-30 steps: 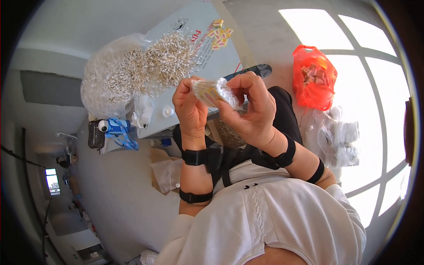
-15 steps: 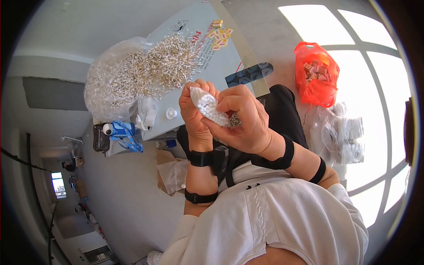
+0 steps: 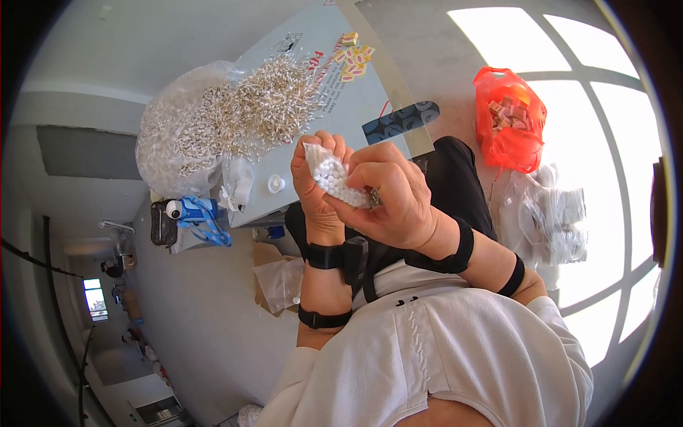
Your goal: The recorder is manually packaging small bundles of cotton swabs into plastic bags.
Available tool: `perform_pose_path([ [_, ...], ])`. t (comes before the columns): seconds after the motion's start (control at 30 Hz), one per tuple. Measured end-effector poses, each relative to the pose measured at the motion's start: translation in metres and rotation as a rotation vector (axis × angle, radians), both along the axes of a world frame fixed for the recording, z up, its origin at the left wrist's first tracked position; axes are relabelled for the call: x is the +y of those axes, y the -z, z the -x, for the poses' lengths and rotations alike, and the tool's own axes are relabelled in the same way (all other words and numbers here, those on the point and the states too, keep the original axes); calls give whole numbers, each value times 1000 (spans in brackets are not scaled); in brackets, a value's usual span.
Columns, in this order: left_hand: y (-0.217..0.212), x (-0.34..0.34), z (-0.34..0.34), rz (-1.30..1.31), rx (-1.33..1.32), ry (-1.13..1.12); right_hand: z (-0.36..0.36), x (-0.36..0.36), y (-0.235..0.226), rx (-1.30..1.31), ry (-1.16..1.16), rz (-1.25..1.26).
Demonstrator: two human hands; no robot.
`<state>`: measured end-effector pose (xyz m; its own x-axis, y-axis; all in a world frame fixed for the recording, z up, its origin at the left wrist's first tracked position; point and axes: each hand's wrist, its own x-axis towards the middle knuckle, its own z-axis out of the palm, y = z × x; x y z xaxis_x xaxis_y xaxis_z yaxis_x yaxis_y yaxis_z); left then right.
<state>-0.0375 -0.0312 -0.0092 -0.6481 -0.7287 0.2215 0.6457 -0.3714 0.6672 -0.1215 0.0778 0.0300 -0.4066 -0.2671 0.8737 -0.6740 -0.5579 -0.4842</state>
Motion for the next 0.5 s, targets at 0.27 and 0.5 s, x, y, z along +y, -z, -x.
perform_pose_path([
  [0.27, 0, -2, -1, 4, 11, 23, 1, -1, 0, 20, 17, 5],
  [0.5, -2, -2, -2, 12, -5, 43, 3, -4, 3, 46, 49, 47],
])
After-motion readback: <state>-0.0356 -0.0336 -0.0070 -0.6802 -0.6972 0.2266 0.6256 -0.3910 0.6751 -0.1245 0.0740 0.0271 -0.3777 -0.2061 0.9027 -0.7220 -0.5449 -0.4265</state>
